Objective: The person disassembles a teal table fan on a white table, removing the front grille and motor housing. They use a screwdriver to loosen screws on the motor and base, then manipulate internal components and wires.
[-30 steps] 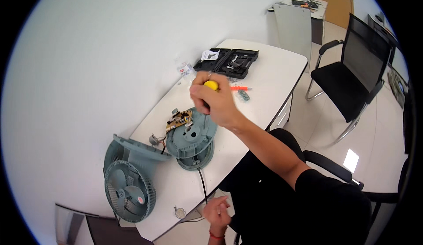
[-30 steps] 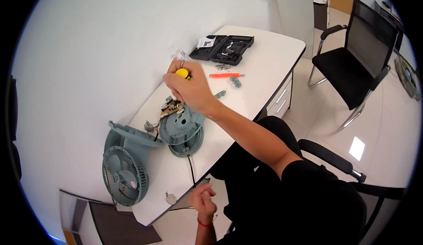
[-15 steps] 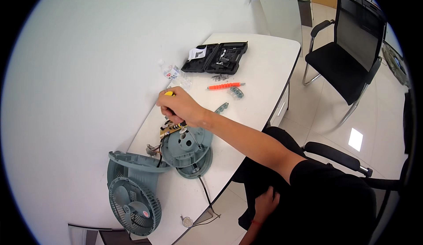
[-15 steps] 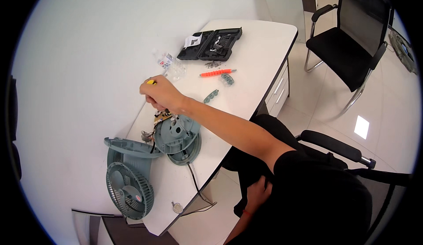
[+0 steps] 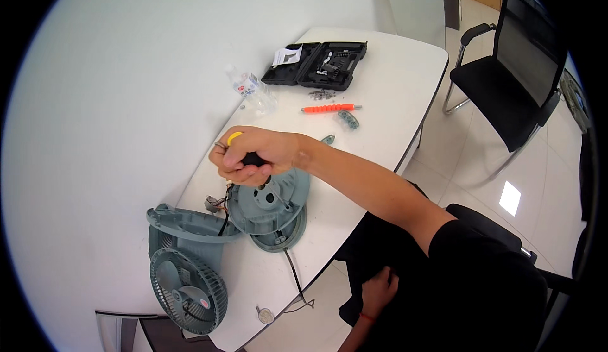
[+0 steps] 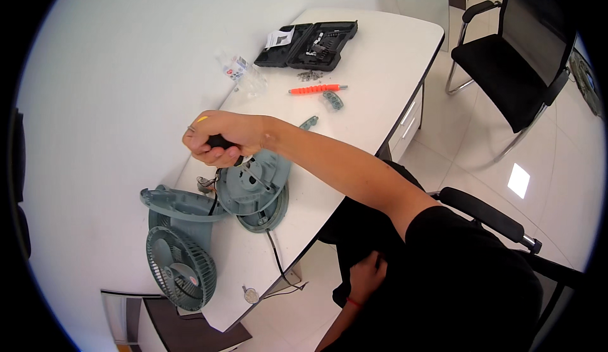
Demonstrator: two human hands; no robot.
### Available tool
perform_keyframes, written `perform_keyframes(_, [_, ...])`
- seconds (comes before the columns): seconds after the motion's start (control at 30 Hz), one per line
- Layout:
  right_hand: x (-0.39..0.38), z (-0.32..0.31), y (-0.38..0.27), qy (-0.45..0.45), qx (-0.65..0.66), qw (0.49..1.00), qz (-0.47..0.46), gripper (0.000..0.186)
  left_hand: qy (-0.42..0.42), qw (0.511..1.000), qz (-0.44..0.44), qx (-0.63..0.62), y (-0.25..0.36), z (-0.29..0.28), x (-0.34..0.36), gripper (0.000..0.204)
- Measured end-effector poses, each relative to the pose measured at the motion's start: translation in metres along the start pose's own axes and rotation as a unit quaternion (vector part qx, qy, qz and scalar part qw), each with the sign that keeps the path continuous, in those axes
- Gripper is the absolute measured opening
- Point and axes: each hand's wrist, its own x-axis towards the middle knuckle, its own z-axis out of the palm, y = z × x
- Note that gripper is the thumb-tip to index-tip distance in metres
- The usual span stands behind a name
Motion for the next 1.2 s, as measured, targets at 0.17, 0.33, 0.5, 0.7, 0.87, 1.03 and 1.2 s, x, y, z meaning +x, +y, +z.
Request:
perform_keyframes(0.17, [0.012, 0.032, 0.01, 0.249, -0.168, 0.953, -0.031, 0.026, 0.007, 1.0, 0.006, 0.02, -0.001, 0.005, -0.002, 0.015])
perform_keyframes(0.33, [0.002, 0.042, 0.021, 0.355, -0.265, 0.894, -0.066, 0.022, -0.005, 1.0, 0.003, 0.001, 0.009, -0.002, 0.004, 0.016])
perform_keyframes(0.5, [-0.023, 0.041, 0.023, 0.415, -0.249, 0.854, -0.19, 0.016, -0.017, 1.0, -0.004, -0.002, 0.002, 0.001, 0.001, 0.018])
perform_keyframes(0.7, [-0.06, 0.045, -0.007, 0.439, -0.296, 0.75, -0.396, 0.01, -0.036, 0.999, -0.003, -0.024, 0.006, -0.005, -0.001, 0.02])
perform_keyframes(0.87, [-0.109, 0.034, 0.01, 0.576, -0.286, 0.64, -0.421, 0.024, -0.01, 0.997, 0.023, -0.066, 0.007, -0.006, -0.005, 0.022])
perform_keyframes(1.03, [-0.121, 0.038, 0.048, 0.575, -0.328, 0.661, -0.353, 0.018, 0.042, 0.989, 0.089, -0.112, 0.0, -0.002, -0.01, 0.015])
perform_keyframes(1.2, [-0.127, 0.036, 0.097, 0.497, -0.453, 0.718, -0.18, 0.019, 0.239, 0.942, 0.165, -0.169, 0.047, -0.078, -0.026, 0.016])
